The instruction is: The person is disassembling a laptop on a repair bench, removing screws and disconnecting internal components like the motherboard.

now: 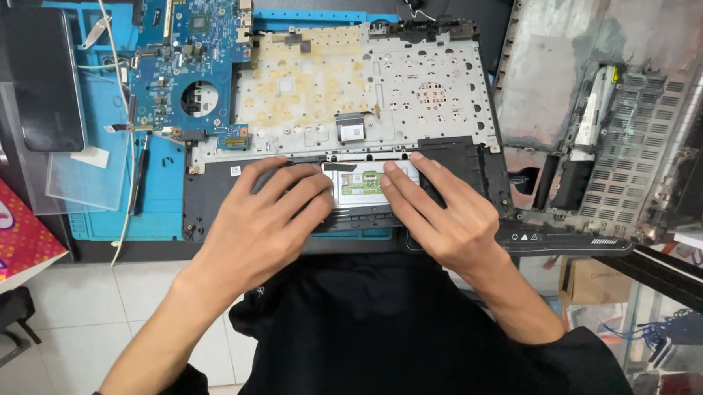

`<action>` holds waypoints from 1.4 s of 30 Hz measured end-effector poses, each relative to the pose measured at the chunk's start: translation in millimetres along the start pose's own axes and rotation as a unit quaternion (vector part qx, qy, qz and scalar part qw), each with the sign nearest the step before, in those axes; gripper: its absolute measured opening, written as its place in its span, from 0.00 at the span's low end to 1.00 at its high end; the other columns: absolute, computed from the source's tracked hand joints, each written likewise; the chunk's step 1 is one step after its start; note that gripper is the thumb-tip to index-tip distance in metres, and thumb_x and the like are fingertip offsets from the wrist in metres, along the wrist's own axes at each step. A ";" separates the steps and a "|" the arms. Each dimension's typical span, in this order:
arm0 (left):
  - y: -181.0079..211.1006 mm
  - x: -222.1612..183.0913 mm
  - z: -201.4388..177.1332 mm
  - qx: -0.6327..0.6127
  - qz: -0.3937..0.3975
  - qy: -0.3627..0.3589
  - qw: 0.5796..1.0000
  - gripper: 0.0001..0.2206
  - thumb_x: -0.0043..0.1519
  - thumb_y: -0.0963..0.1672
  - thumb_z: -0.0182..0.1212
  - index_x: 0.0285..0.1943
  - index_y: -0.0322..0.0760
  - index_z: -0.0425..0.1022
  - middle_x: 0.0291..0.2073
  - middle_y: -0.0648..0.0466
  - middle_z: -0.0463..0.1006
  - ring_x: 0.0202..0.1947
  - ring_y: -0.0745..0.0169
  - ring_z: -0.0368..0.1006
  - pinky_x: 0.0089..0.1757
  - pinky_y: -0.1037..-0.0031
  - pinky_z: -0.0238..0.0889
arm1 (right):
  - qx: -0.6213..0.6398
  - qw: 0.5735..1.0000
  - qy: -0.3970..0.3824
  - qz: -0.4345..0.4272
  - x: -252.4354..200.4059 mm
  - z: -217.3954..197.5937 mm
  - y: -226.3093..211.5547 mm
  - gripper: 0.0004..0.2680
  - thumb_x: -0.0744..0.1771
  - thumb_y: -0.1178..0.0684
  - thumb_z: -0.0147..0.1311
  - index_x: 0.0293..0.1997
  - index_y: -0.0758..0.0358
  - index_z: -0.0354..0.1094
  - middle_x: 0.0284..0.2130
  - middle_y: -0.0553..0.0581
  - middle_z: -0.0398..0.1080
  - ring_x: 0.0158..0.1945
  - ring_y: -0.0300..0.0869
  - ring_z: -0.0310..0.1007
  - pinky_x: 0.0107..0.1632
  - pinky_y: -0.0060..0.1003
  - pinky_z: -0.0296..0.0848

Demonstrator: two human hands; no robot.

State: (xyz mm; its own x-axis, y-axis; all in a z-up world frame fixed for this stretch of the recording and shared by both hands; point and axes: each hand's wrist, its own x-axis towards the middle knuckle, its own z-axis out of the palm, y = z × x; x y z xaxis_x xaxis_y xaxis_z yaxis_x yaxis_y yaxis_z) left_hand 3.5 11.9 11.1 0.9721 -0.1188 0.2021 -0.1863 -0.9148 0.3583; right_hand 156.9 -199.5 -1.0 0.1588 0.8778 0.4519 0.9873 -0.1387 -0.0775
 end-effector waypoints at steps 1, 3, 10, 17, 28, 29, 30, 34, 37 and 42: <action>-3.2 -0.8 -0.2 -0.016 -0.002 -0.011 1.000 0.15 0.53 0.40 0.65 0.50 0.37 0.74 0.54 0.54 0.76 0.59 0.56 0.70 0.59 0.58 0.60 | 0.001 1.000 -0.002 0.000 -0.5 0.6 0.1 0.08 0.65 0.59 0.58 0.47 0.66 0.78 0.47 0.56 0.78 0.51 0.52 0.79 0.52 0.42 0.80; -3.6 2.7 -2.9 -0.047 0.000 -0.025 0.999 0.18 0.49 0.41 0.67 0.50 0.36 0.73 0.54 0.52 0.75 0.59 0.53 0.69 0.58 0.57 0.60 | 0.012 1.000 -0.003 0.010 -3.0 1.4 -1.1 0.08 0.65 0.59 0.58 0.47 0.66 0.78 0.48 0.56 0.78 0.52 0.53 0.78 0.52 0.42 0.80; -12.4 -1.5 11.6 -0.081 0.005 -0.049 0.995 0.22 0.47 0.44 0.74 0.49 0.39 0.72 0.55 0.53 0.73 0.60 0.51 0.67 0.57 0.56 0.59 | 0.025 0.998 -0.043 0.043 -12.1 9.0 -4.1 0.14 0.60 0.60 0.57 0.50 0.64 0.77 0.52 0.54 0.76 0.54 0.52 0.76 0.50 0.41 0.78; -7.6 -7.7 26.2 0.088 0.088 0.029 0.992 0.11 0.58 0.42 0.64 0.48 0.38 0.74 0.53 0.52 0.76 0.57 0.52 0.72 0.53 0.60 0.66 | 0.002 0.999 -0.039 0.034 -17.6 16.5 -4.5 0.13 0.61 0.60 0.57 0.50 0.63 0.76 0.53 0.55 0.75 0.54 0.52 0.75 0.52 0.43 0.78; -15.7 -8.8 21.6 0.152 0.159 0.019 0.975 0.09 0.58 0.42 0.61 0.47 0.38 0.75 0.51 0.53 0.77 0.55 0.54 0.73 0.48 0.64 0.68 | 0.078 0.983 -0.152 -0.063 1.0 6.0 17.4 0.21 0.54 0.51 0.64 0.50 0.64 0.71 0.50 0.57 0.71 0.51 0.54 0.69 0.48 0.48 0.71; -13.2 -8.5 19.8 0.151 0.159 0.017 0.976 0.09 0.58 0.42 0.61 0.47 0.38 0.75 0.51 0.53 0.77 0.55 0.54 0.73 0.48 0.64 0.68 | 0.080 0.983 -0.152 -0.063 0.9 4.8 17.9 0.21 0.54 0.51 0.64 0.50 0.64 0.71 0.50 0.57 0.71 0.51 0.54 0.69 0.48 0.48 0.71; -12.3 -6.7 18.0 0.142 0.145 0.019 0.979 0.10 0.58 0.42 0.61 0.47 0.38 0.75 0.51 0.53 0.77 0.55 0.54 0.73 0.49 0.64 0.68 | 0.089 0.982 -0.157 -0.056 2.6 4.5 20.3 0.22 0.53 0.51 0.65 0.50 0.63 0.71 0.51 0.57 0.71 0.51 0.54 0.70 0.48 0.48 0.71; -6.6 -5.5 11.6 0.099 0.088 0.029 0.991 0.08 0.59 0.42 0.61 0.46 0.38 0.76 0.51 0.52 0.77 0.56 0.55 0.73 0.53 0.61 0.67 | 0.109 0.982 -0.148 -0.036 4.1 2.6 22.1 0.23 0.54 0.52 0.66 0.52 0.62 0.71 0.52 0.56 0.70 0.54 0.54 0.69 0.51 0.47 0.71; -0.8 -6.9 13.9 0.127 0.090 0.035 0.987 0.06 0.60 0.42 0.61 0.44 0.37 0.75 0.50 0.51 0.78 0.55 0.56 0.74 0.54 0.61 0.66 | 0.106 0.983 -0.149 -0.033 5.7 -1.3 20.1 0.22 0.53 0.52 0.63 0.51 0.63 0.72 0.52 0.58 0.71 0.53 0.56 0.70 0.49 0.48 0.72; 7.6 -4.1 23.9 0.128 0.060 0.048 0.989 0.05 0.60 0.42 0.61 0.41 0.36 0.75 0.49 0.50 0.79 0.54 0.54 0.74 0.54 0.60 0.66 | 0.007 0.992 -0.111 -0.063 2.9 1.7 12.6 0.12 0.61 0.57 0.58 0.48 0.62 0.73 0.50 0.57 0.72 0.53 0.54 0.73 0.50 0.44 0.75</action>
State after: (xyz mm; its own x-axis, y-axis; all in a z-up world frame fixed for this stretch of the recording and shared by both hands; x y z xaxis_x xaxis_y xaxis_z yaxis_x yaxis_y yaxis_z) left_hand 1.5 -3.8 -8.8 0.9253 -0.2056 0.3188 -0.2447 -0.9656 0.0876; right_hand 169.9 -198.0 -2.2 0.0284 0.9673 0.2520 0.9988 -0.0174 -0.0458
